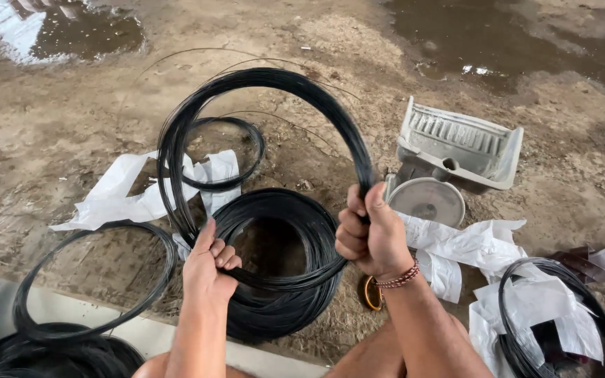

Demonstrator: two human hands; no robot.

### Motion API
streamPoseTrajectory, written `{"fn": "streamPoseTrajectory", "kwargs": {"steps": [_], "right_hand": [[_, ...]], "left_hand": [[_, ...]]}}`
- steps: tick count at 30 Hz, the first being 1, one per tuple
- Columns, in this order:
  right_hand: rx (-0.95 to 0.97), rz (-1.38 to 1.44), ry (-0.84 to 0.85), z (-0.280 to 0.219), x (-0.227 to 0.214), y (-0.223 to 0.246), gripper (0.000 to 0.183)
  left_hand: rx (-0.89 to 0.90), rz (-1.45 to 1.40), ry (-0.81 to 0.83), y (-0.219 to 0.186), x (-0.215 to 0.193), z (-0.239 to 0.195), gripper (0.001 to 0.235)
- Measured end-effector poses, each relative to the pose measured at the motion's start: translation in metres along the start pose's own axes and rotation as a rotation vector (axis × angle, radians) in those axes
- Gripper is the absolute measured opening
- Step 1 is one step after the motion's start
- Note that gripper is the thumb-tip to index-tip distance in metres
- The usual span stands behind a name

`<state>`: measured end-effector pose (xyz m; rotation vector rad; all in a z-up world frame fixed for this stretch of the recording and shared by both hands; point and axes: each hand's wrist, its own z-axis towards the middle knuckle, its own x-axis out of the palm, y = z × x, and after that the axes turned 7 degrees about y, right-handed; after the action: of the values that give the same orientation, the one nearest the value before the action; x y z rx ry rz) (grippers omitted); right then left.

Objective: The person coils a length of black wire around a white plastic scale tray to measure it, then cuts the wire with scissors. They repeat this process, gathering the cut lengths into a bundle and tying them together with a small piece of wire.

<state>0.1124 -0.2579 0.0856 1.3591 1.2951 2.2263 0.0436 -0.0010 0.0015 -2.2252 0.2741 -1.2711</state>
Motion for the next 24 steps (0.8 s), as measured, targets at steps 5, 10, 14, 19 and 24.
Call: {"fn": "streamPoseTrajectory", "kwargs": {"steps": [5, 10, 14, 19, 24], "right_hand": [[-0.116, 0.027, -0.152, -0.019, -0.063, 0.005, 0.062], [-0.272, -0.055, -0.407, -0.029, -0.098, 0.06, 0.05], [-0.244, -0.146, -0.602, -0.026, -0.118, 0.134, 0.038], [-0.241, -0.085, -0.63, -0.033, -0.152, 0.194, 0.03], [-0.211, 0.007, -0.742, -0.044, -0.158, 0.159, 0.029]], "left_hand": [[0.189, 0.197, 0.026, 0.008, 0.067, -0.013, 0.065], [0.271, 0.39, 0.157, 0.027, 0.163, -0.029, 0.062], [0.249, 0.359, 0.3, 0.068, 0.224, -0.004, 0.036], [0.209, 0.357, 0.403, 0.098, 0.292, -0.009, 0.02], [0.42, 0.463, 0.558, 0.089, 0.301, -0.054, 0.039]]}}
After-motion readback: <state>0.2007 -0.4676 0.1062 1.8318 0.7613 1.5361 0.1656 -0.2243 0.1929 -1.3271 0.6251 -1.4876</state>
